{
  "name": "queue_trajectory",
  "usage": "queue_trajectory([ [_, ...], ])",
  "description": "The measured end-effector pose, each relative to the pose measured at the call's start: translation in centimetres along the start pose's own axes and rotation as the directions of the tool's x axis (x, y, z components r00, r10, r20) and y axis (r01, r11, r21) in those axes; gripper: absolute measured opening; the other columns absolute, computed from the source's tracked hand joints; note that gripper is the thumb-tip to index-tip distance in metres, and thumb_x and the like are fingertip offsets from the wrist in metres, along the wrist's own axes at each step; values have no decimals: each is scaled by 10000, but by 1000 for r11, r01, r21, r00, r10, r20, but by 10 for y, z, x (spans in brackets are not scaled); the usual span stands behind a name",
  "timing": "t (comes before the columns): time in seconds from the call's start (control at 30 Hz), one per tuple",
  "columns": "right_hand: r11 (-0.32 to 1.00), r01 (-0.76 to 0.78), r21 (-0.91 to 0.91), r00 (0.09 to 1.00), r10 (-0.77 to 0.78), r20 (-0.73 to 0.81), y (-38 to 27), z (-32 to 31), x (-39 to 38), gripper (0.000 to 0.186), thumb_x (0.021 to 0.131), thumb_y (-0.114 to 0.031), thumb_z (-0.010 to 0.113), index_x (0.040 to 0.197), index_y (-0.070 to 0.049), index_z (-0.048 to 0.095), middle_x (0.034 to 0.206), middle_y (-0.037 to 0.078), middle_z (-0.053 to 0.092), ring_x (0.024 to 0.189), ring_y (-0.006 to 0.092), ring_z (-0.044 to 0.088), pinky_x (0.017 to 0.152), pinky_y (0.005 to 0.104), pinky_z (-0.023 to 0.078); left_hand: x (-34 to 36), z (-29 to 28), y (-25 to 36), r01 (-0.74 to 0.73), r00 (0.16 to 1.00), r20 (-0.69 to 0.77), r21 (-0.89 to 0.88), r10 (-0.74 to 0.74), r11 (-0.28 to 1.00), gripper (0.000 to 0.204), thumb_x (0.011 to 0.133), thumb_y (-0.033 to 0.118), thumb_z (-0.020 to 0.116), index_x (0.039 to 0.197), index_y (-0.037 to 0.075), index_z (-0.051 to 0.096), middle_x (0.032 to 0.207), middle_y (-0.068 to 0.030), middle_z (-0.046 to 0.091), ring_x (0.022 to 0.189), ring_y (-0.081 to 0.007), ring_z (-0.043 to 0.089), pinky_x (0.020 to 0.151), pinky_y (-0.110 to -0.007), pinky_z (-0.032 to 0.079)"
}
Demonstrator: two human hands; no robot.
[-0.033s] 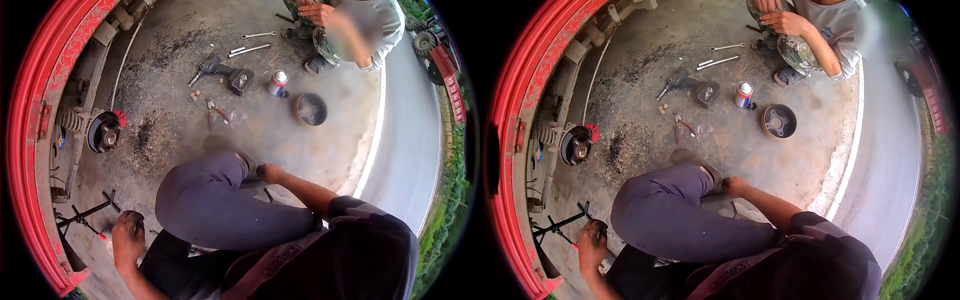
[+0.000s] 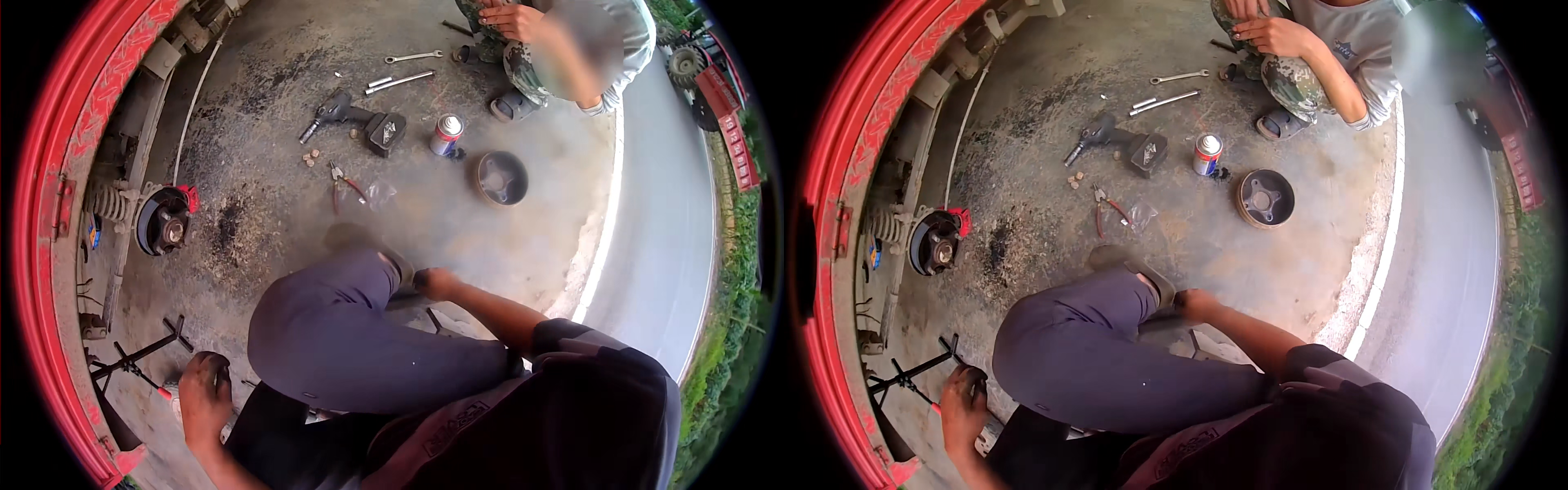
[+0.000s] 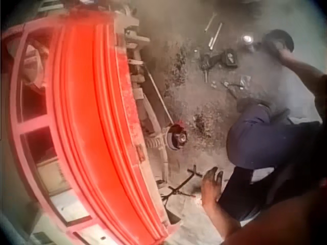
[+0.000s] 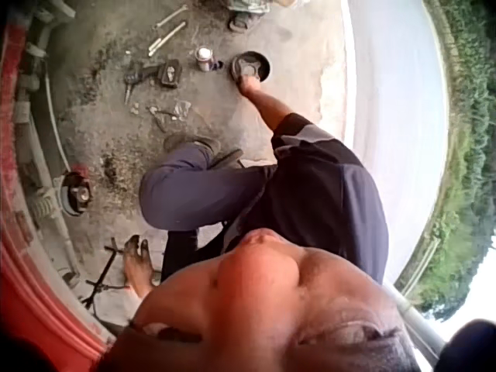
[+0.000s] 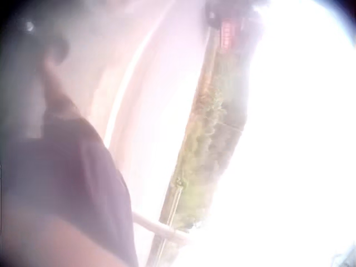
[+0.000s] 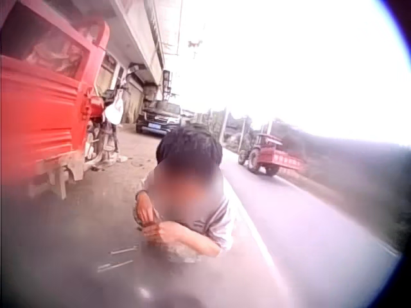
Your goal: The person removes a brake drum from a vehicle wheel assembly, manipulates the internal brake shoe components with a screwdriver and pliers, cleans the parts using a spray can, and slides the drum back onto the axle.
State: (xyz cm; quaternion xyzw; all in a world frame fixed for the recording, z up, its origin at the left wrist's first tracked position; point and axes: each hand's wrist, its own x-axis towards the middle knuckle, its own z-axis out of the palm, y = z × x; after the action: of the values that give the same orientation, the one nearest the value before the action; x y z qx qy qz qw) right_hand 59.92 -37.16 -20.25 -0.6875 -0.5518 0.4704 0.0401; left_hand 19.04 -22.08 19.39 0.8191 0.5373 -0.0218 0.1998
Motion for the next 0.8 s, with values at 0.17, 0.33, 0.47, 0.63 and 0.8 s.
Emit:
queue_trajectory([
  [0.17,998,-59,-22,985,55,-163,23,-4,16,251,920,-279,593,1052,-96,704,1037,210,729,1025,422,683,880,522,556,-12,-1,-18,46,993,111,46,-51,998,151,827,-2,648,976,-29,655,970,-202,666,907,-416,645,808,-478,511],
  [0.33,979,-196,-62,600,70,-797,36,-110,6,350,871,-217,720,1157,-52,603,1113,192,610,1054,419,576,885,503,497,-73,-74,-5,139,827,462,383,-319,913,408,1050,305,576,1298,-2,681,1300,-227,674,1198,-423,610,1045,-521,474],
  [0.47,846,-531,-45,496,268,-826,75,-173,45,332,893,-277,699,1134,-58,639,1101,191,657,1045,404,624,887,504,521,17,-14,14,192,898,382,102,-217,976,408,1045,286,594,1316,-9,668,1334,-232,656,1212,-414,624,1033,-493,494],
  [0.63,885,-457,85,593,375,-712,132,-169,55,282,928,-325,638,1019,-69,710,1023,202,732,980,408,702,845,523,560,73,-13,19,-61,961,273,91,34,994,395,1029,271,613,1297,-12,672,1297,-224,678,1202,-407,628,1047,-476,483],
  [0.8,838,14,545,550,449,-704,102,-205,-11,321,965,-267,627,1104,15,689,1061,185,733,982,317,698,857,450,555,171,0,86,-339,935,-115,-14,335,941,394,1015,278,635,1270,-20,675,1269,-219,689,1194,-393,629,1067,-459,464],
])
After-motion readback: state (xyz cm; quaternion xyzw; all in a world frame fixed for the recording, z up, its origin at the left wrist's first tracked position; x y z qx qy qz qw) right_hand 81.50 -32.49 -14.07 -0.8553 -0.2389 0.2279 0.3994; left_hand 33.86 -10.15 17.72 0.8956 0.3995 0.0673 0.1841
